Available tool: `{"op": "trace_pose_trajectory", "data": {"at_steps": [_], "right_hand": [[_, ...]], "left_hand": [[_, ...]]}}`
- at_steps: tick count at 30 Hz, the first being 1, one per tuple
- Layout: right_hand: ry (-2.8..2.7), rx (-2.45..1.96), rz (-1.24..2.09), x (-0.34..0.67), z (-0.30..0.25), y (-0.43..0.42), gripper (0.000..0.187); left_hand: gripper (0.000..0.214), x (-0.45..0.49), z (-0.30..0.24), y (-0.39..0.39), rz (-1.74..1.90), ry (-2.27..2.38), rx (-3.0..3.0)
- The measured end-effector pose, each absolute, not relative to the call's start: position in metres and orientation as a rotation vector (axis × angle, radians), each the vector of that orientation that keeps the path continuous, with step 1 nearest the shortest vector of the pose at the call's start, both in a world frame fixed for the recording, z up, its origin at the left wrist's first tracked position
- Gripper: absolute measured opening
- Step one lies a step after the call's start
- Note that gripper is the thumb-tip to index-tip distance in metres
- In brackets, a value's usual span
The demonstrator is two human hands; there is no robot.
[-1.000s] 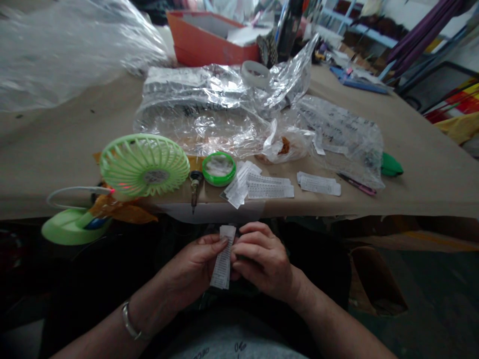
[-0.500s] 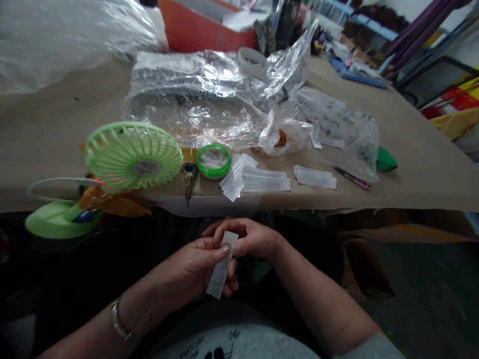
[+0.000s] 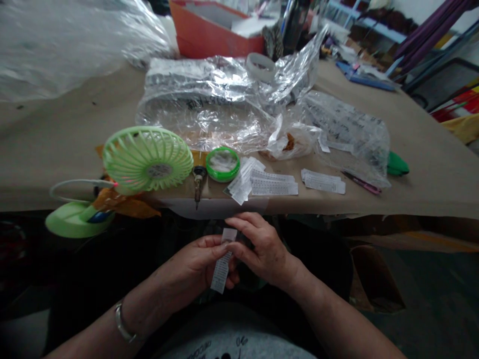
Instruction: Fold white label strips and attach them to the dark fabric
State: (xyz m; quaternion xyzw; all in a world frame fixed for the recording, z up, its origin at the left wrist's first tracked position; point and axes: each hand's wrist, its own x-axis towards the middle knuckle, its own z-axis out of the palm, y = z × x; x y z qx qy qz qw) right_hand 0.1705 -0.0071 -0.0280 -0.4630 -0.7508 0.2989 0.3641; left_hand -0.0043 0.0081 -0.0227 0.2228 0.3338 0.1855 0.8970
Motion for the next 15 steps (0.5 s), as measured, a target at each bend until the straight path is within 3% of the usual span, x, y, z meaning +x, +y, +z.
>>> {"op": "trace_pose_trajectory", "data": {"at_steps": [6, 9, 12, 15], "right_hand": [[-2.0, -1.218, 0.636, 0.163, -0.029, -0.008, 0.03], [-1.681, -1.303, 0.926, 0.16, -0.031, -0.007, 0.03], [-1.287, -1.334, 1.294, 0.155, -0.031, -0.002, 0.018], [-1.129, -1.309, 1.445, 0.149, -0.031, 0.004, 0.014]], "left_hand": [[0.018, -0.005, -0.023, 0.008, 0.401, 0.735, 0.487], [0.018, -0.007, -0.021, 0.009, 0.429, 0.742, 0.488], [0.02, -0.009, -0.02, 0.009, 0.46, 0.784, 0.519], [0.022, -0.011, -0.02, 0.009, 0.477, 0.829, 0.59]]}}
